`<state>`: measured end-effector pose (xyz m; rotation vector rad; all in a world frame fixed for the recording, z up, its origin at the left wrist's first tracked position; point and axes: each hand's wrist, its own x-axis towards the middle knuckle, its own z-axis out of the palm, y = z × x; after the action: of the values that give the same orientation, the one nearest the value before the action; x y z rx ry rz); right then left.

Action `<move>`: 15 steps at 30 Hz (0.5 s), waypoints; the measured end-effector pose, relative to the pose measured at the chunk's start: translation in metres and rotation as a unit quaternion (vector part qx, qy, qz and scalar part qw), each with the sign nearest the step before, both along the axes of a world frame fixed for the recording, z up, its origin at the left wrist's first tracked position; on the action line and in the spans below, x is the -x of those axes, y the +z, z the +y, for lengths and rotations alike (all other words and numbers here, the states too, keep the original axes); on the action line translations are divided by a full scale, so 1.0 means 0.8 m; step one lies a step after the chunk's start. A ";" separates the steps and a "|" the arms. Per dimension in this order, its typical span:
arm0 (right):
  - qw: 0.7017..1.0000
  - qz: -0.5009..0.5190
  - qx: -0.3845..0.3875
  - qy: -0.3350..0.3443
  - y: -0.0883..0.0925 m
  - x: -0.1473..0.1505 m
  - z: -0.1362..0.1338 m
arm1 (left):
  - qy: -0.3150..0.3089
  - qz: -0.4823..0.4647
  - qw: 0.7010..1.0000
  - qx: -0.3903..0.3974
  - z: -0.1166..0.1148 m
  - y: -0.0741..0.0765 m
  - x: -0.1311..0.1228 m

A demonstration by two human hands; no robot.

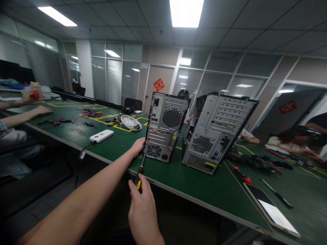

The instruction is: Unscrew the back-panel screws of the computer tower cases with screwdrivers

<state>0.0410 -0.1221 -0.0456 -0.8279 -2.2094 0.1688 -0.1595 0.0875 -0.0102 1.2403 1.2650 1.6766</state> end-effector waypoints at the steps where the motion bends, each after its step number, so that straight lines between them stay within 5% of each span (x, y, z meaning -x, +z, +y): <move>1: 1.000 -0.003 -0.004 -0.003 0.000 0.000 0.000 | 0.004 0.005 1.000 -0.002 0.000 0.000 0.000; 15: 1.000 0.010 -0.002 -0.003 -0.004 0.001 -0.001 | 0.022 0.021 1.000 -0.003 -0.004 0.004 -0.003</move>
<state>0.0402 -0.1227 -0.0490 -0.8264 -2.1883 0.1683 -0.1573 0.0846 -0.0070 1.2658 1.3230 1.6945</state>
